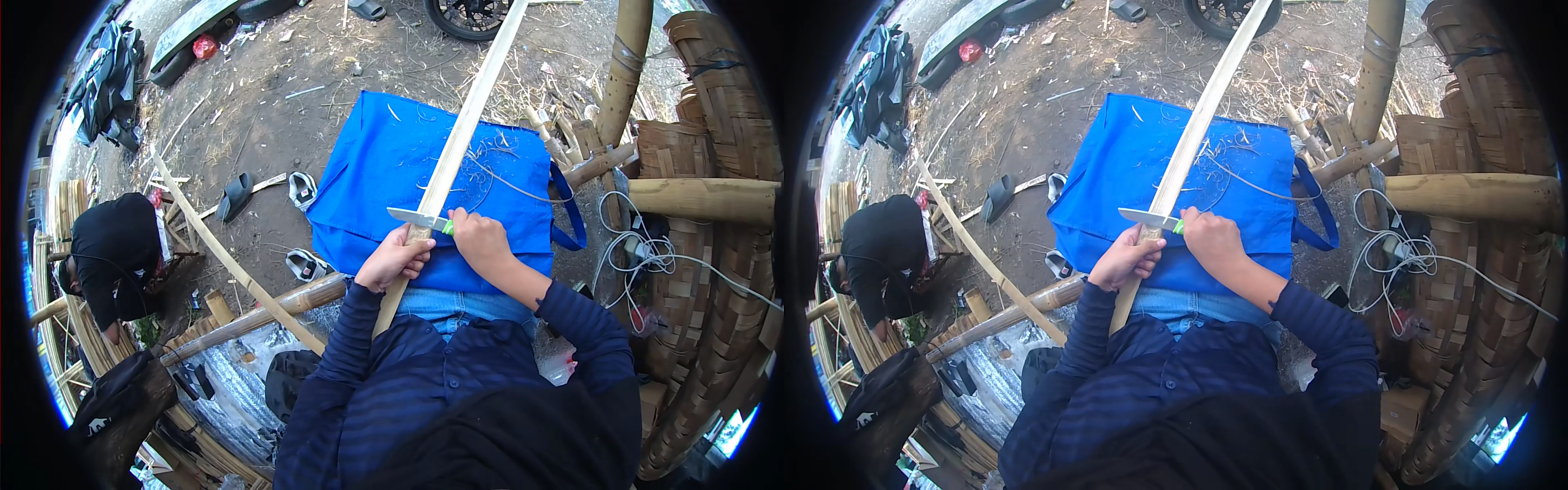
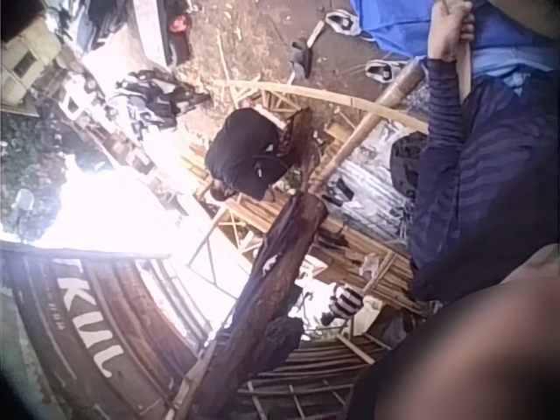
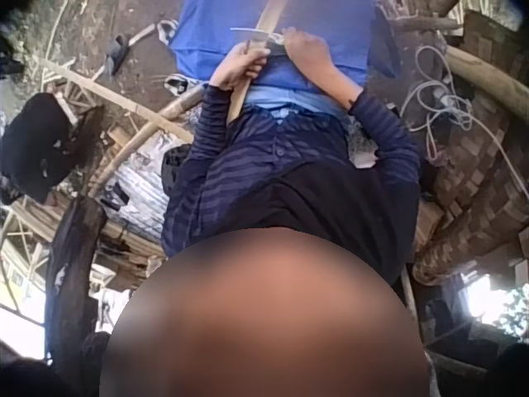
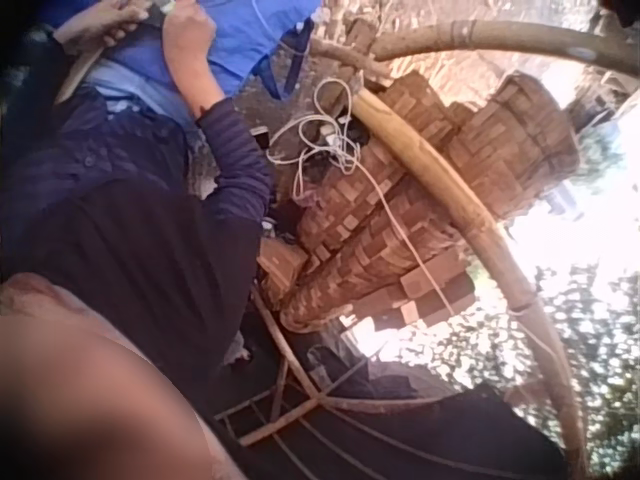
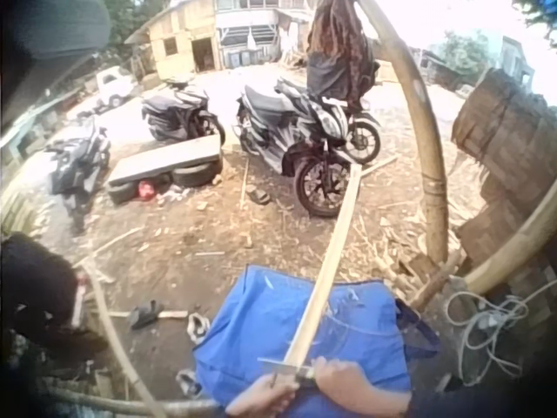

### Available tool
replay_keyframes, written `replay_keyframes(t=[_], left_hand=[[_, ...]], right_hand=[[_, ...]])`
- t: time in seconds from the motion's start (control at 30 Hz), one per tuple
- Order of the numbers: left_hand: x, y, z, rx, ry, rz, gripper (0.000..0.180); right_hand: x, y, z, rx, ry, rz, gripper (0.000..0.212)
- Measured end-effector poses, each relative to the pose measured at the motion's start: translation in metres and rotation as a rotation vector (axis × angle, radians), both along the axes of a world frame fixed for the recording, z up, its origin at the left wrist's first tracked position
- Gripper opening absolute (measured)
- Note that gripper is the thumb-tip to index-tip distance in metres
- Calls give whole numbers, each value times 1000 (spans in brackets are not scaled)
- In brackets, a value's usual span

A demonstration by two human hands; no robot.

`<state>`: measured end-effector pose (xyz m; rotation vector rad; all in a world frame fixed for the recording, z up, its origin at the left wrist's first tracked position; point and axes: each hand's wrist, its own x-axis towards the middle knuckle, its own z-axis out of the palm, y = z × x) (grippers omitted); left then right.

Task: Using a small knife to whittle or scrape a long strip of bamboo.

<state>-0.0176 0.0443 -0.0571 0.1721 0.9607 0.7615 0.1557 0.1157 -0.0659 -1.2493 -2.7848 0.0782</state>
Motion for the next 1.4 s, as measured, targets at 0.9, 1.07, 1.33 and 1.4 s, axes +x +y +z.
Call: replay_keyframes(t=[0.9,1.07,1.33,1.4], left_hand=[[1,-3,1,-25,-13,-54,20],[4,-4,5,-14,15,-63,22],[0,-1,3,-9,-3,-72,19],[0,-3,3,-12,-20,-62,20]], right_hand=[[5,28,7,-221,48,-38,23],[10,26,5,-173,32,29,24],[11,59,7,-187,63,-93,22],[10,37,6,-224,24,96,22]])
